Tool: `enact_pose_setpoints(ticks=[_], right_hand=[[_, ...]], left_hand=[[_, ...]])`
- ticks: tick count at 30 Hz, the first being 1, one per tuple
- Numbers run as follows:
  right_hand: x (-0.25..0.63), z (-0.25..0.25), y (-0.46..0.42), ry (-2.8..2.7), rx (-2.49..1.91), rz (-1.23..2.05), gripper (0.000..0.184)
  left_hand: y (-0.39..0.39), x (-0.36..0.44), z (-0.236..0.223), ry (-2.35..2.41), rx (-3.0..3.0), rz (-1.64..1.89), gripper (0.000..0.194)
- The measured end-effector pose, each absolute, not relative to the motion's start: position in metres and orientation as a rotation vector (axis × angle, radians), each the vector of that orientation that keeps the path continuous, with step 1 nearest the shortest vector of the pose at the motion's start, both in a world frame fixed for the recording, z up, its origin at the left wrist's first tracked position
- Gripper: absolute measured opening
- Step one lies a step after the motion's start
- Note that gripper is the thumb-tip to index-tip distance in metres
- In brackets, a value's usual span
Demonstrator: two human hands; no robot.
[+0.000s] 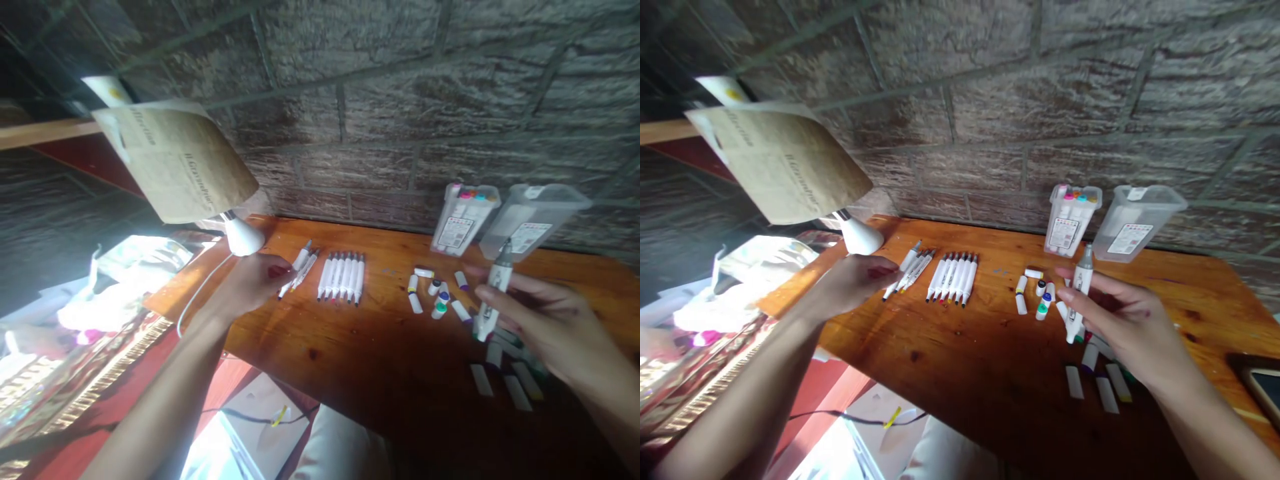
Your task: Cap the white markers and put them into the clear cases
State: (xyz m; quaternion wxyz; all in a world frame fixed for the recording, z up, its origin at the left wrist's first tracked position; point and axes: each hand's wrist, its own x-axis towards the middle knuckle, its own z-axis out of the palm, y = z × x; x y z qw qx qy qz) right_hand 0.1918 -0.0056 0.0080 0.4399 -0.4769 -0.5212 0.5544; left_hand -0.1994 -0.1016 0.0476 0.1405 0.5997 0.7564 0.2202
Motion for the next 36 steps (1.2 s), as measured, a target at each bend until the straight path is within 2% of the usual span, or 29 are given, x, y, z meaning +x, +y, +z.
enact_pose_setpoints(ticks=[4, 11, 14, 17, 21, 26, 32, 36], right_hand=[[0.192, 0.005, -0.004, -1.326, -1.183, 1.420, 0.054], [0.190, 0.006, -0.004, -1.316, -1.193, 1.408, 0.051], [0.191, 0.009, -0.007, -1.311, -1.198, 1.380, 0.053], [0.190, 0.015, -0.011, -1.286, -1.228, 1.334, 0.054], [0.187, 0.021, -0.014, -1.276, -1.259, 1.330, 0.055], [0.184, 0.021, -0.013, -1.176, -1.319, 1.334, 0.052], [0.183, 0.018, -0.011, -1.127, -1.404, 1.313, 0.051], [0.184, 0.017, -0.011, -1.136, -1.425, 1.276, 0.056]], left_hand=[[-0.083, -0.181, 0.030, 2.334, 1.777, 0.462, 0.025], [-0.064, -0.171, 0.006, 2.526, 1.823, 0.256, 0.021], [-0.066, -0.182, 0.013, 2.466, 1.864, 0.364, 0.029], [-0.069, -0.209, 0.021, 2.412, 1.861, 0.679, 0.034], [-0.070, -0.249, 0.012, 2.334, 1.665, 0.877, 0.040], [-0.066, -0.265, -0.014, 2.057, 1.532, 0.866, 0.063], [-0.061, -0.245, -0.015, 2.089, 1.594, 0.757, 0.055], [-0.056, -0.234, -0.005, 2.136, 1.648, 0.638, 0.070]])
